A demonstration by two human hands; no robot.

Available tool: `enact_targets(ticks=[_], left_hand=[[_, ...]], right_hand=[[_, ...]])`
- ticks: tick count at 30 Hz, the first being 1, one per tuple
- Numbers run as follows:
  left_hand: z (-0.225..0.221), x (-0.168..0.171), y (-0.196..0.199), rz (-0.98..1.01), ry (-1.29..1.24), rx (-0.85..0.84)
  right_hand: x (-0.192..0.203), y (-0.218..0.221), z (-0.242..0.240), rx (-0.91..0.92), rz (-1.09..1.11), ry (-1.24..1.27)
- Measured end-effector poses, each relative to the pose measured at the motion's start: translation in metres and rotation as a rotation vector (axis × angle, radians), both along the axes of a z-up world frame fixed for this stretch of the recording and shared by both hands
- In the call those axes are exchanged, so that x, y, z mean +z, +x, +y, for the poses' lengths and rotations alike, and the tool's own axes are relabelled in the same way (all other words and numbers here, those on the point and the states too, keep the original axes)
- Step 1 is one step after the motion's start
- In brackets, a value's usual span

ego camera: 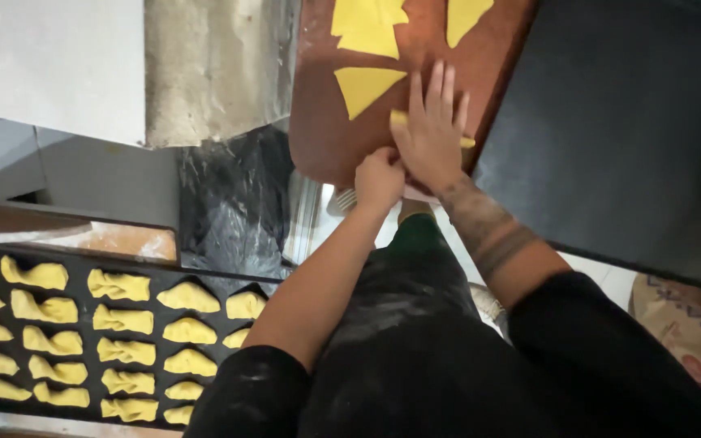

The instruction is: Shaping triangular pieces of dough into crescent rolls by hand on a work table

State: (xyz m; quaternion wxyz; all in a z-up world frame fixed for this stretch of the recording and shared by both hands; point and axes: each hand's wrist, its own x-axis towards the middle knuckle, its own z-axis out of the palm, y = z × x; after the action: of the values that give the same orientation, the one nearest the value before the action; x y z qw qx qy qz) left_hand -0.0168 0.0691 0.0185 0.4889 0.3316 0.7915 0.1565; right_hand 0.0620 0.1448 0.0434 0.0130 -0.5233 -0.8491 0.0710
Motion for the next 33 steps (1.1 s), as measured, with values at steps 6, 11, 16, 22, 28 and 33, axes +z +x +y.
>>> enact_targets(ticks=[6,11,16,22,28,33], left_hand=[[-0.009,0.022,0.004,-0.087,-0.117,0.053],[-0.019,0.031,0.006,-0.097,-0.073,0.044],[-0.039,0.018,0.011,-0.092,0.074,0.057],[-0.092,-0.020,0.004,-0.095,0.173,0.031],[-0.122,-0.002,-0.029,-0.044,0.113,-0.049],[-0.129,-0.004,-0.046,-0.004,0.169,-0.081]], right_hand=[[-0.027,0.034,0.015,-0.022,-0.119,-0.025],[-0.043,0.015,-0.017,-0.187,0.065,0.074],[-0.047,0.013,-0.047,-0.252,0.007,0.083],[-0.034,0.012,-0.071,-0.174,0.021,0.017],[-0.041,0.030,-0.116,-0.072,0.108,-0.118],[-0.012,0.038,-0.101,-0.050,0.115,-0.194]])
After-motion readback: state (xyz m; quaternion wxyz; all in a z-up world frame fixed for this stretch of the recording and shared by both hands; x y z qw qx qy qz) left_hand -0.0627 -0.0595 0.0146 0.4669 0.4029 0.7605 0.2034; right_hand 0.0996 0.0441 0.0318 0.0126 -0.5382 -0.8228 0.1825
